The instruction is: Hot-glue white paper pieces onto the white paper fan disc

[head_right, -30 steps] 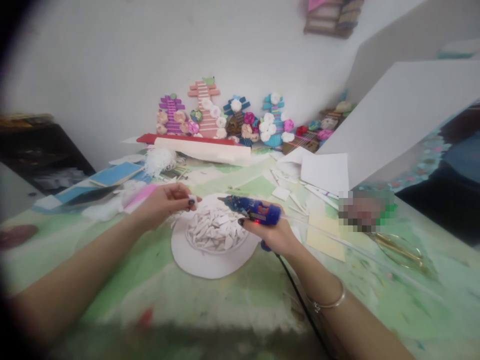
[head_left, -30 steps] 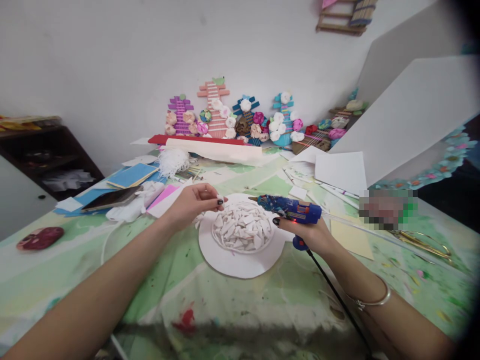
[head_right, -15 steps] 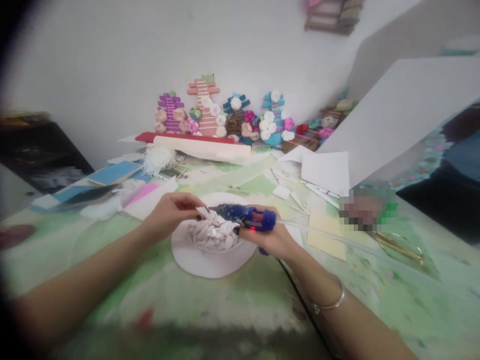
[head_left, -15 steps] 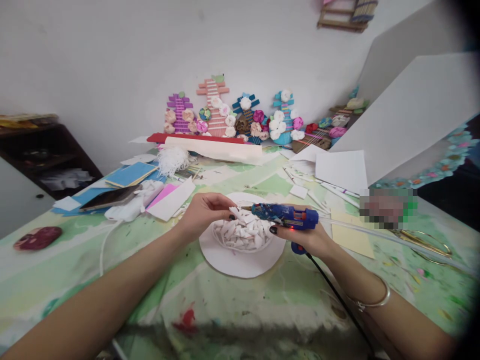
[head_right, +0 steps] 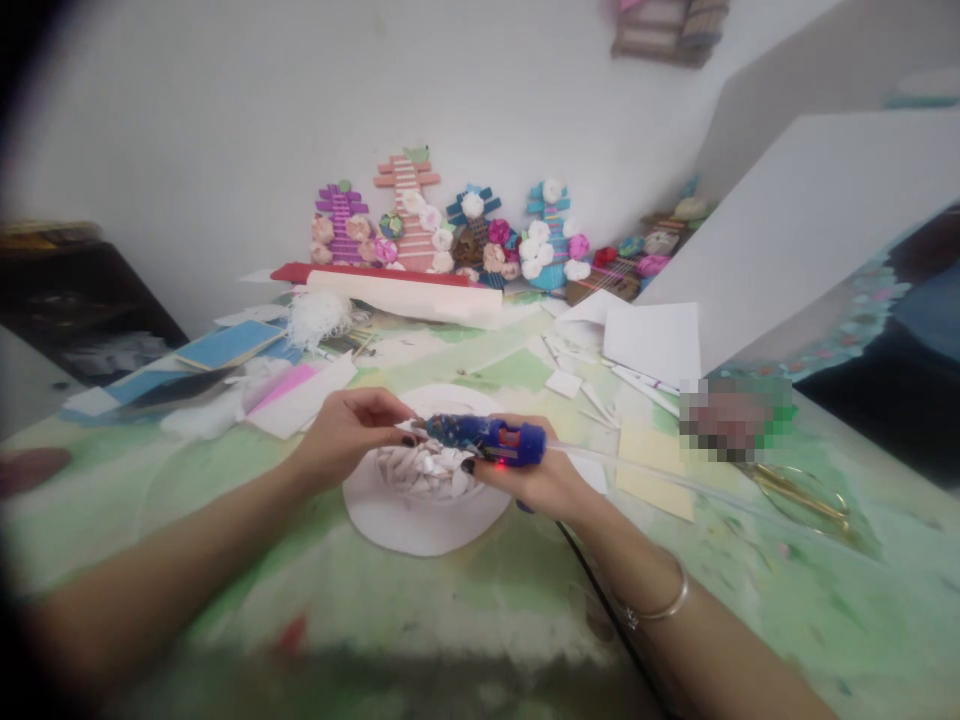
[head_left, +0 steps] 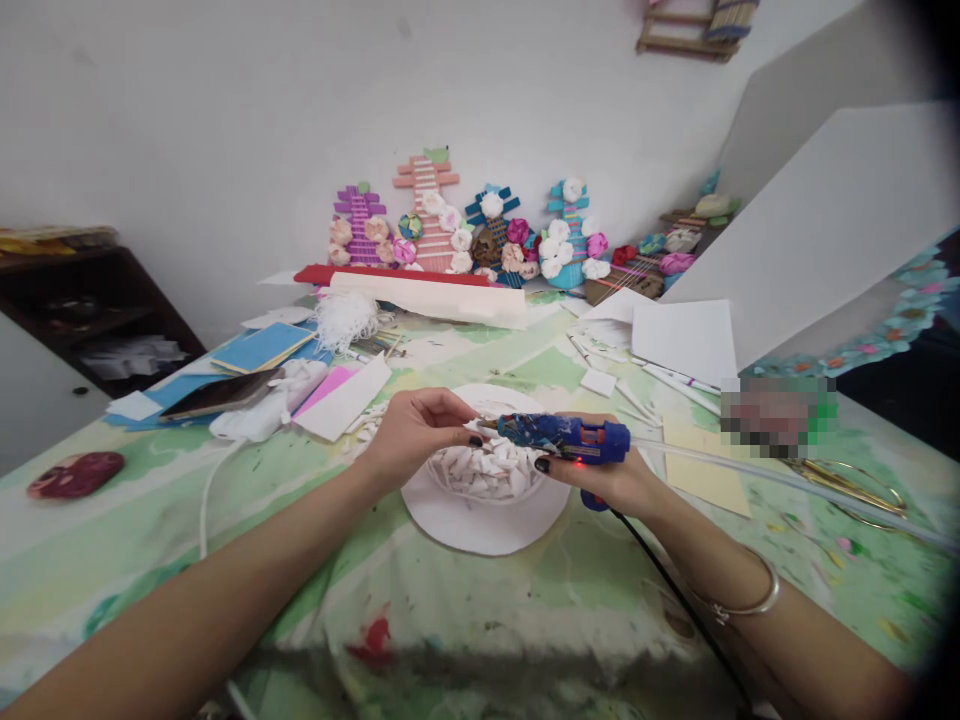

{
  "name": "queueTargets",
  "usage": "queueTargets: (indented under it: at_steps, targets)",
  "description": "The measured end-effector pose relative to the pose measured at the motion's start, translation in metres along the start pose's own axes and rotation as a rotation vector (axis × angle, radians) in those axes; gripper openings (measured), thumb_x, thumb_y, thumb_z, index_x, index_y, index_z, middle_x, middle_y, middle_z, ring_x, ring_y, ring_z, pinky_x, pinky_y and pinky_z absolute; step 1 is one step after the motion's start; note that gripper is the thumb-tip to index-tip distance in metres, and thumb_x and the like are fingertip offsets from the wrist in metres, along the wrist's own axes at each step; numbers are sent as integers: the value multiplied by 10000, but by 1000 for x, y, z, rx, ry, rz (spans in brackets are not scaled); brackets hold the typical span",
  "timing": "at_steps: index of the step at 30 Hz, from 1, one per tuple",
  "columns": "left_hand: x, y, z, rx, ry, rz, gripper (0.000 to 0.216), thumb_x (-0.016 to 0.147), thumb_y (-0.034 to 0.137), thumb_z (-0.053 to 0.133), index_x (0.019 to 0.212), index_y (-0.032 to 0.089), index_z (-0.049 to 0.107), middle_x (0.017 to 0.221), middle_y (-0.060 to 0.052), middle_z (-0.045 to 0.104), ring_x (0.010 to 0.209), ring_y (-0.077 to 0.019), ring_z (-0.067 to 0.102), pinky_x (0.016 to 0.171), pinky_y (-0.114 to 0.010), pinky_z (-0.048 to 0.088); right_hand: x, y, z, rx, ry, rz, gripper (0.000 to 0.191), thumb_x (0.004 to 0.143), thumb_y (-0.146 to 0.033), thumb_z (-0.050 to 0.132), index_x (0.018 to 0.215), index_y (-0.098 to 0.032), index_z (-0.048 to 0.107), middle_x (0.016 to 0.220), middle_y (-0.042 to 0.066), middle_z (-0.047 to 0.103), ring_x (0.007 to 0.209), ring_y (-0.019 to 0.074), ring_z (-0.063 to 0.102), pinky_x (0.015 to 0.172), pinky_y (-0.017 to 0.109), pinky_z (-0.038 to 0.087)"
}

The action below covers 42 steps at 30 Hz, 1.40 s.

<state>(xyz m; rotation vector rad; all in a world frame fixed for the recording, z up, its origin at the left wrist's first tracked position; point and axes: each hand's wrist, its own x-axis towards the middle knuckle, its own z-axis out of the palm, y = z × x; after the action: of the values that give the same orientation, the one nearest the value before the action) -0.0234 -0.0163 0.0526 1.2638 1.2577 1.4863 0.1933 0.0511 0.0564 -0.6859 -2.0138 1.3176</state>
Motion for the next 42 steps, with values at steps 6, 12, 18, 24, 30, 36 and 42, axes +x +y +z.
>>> queueTargets:
  at_steps: [6,12,18,24,30,36,42]
  targets:
    - [0,-2,-1,-20,4,36,205,522,185,795,671,144,660,683,-46,709,690,-231,688,650,-314,579,-2,6,0,-51,19,-6,239,641,-369,672,766,-167,647,622,8,574,547,126,499,493,253,427]
    - [0,-2,-2,-12,30,54,198,523,170,789,669,145,657,683,-35,700,698,-217,683,659,-305,572,-2,2,-1,-68,-3,-2,243,653,-370,666,749,-149,638,590,2,545,513,105,458,457,234,407]
    - [1,-1,-5,21,70,59,209,509,185,791,665,150,656,688,-40,701,699,-218,679,683,-327,569,-2,2,-2,-77,20,-10,253,655,-384,663,766,-158,641,588,-5,529,526,109,458,461,233,406]
    - [4,-1,-6,-56,97,49,207,508,160,785,668,148,654,677,-41,705,656,-201,672,653,-318,559,-3,-6,-6,-70,-23,-18,193,678,-349,643,657,-165,587,553,-17,469,491,92,400,453,235,368]
    - [5,-1,-6,-145,114,33,222,493,137,792,660,149,646,640,-27,701,620,-172,664,625,-281,538,-4,-10,-8,-78,-25,21,187,664,-347,648,645,-175,579,503,-41,418,458,81,367,433,227,337]
    - [7,-2,-10,-137,145,36,257,487,194,807,671,154,633,632,-26,698,615,-180,663,625,-302,552,-1,-9,-12,-46,-10,11,200,660,-306,667,783,-154,627,609,-6,552,551,118,489,534,248,418]
    - [5,1,-9,144,144,106,198,568,209,762,728,138,669,669,-35,702,614,-177,663,589,-277,556,3,-4,-22,-114,217,-47,206,653,-342,687,748,-163,643,678,20,607,657,174,551,588,287,446]
